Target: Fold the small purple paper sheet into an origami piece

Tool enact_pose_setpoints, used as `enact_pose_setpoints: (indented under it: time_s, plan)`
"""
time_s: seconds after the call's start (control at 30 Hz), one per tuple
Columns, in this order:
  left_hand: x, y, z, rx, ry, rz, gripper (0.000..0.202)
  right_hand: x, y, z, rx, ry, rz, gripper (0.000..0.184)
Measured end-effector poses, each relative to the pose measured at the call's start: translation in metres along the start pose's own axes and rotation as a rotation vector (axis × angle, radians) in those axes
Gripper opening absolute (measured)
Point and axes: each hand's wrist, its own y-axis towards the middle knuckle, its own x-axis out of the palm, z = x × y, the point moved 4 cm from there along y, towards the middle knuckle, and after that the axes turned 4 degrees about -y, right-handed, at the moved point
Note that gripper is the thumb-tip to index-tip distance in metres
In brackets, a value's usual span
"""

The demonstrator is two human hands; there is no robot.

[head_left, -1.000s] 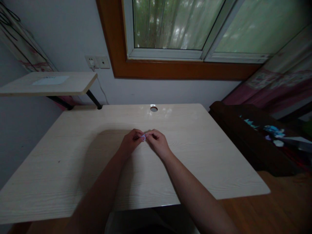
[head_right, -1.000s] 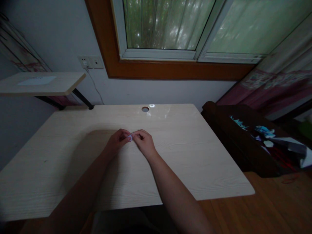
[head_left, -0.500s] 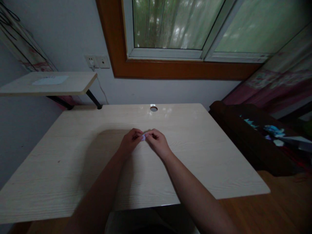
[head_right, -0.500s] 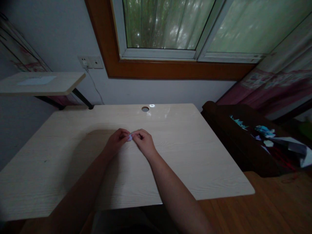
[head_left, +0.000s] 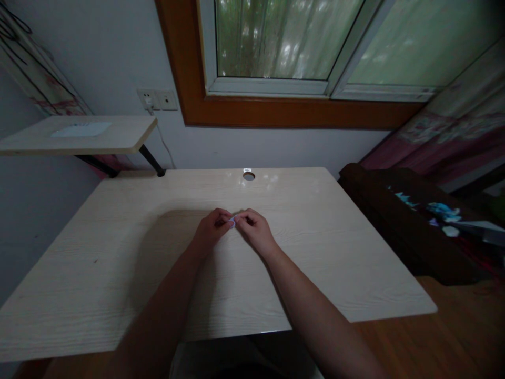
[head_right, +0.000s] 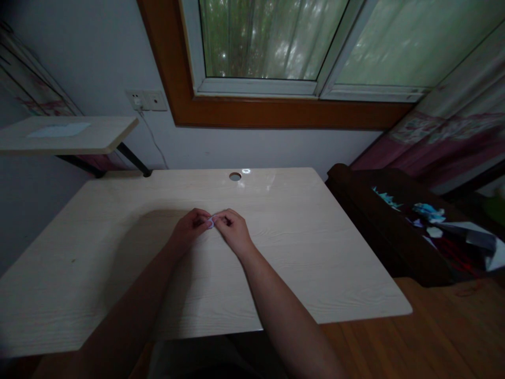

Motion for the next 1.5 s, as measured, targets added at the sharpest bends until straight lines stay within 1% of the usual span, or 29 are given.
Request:
enact_pose_setpoints:
  time_s: [0.23, 0.37, 0.63, 0.87, 1.1, 1.17, 1.27, 1.4, 1.5]
  plan:
    - [-0.001, 0.001, 0.001, 0.008, -0.022, 0.002, 0.025, 0.001, 0.000, 0.002, -0.009, 0.024, -0.013, 0.015]
    - [-0.002, 0.002, -0.001, 0.012, -0.034, 0.007, 0.026, 0.002, 0.001, 0.006, 0.020, 0.036, -0.016, 0.015]
    - [-0.002, 0.002, -0.006, 0.024, -0.024, -0.021, 0.027, 0.003, 0.000, 0.011, 0.069, 0.092, -0.007, 0.018]
    - [0.001, 0.001, -0.004, -0.006, -0.083, -0.056, 0.029, 0.000, -0.001, 0.004, 0.020, 0.065, 0.017, 0.015]
    - [0.002, 0.000, -0.004, -0.017, -0.132, -0.076, 0.029, -0.001, 0.000, 0.004, 0.021, 0.025, 0.023, 0.021]
    - [0.001, 0.000, -0.005, -0.020, -0.140, -0.061, 0.030, -0.001, 0.000, 0.004, 0.028, 0.042, 0.020, 0.024]
    - [-0.001, 0.001, -0.006, -0.026, -0.098, -0.023, 0.030, 0.000, 0.001, 0.003, 0.034, 0.059, 0.010, 0.031]
    - [-0.003, 0.002, -0.005, -0.031, -0.046, 0.004, 0.031, 0.002, 0.001, 0.004, 0.025, 0.038, -0.016, 0.023]
    - [-0.003, 0.002, -0.004, -0.016, -0.028, -0.008, 0.031, 0.002, 0.001, 0.007, 0.024, 0.026, -0.004, 0.020]
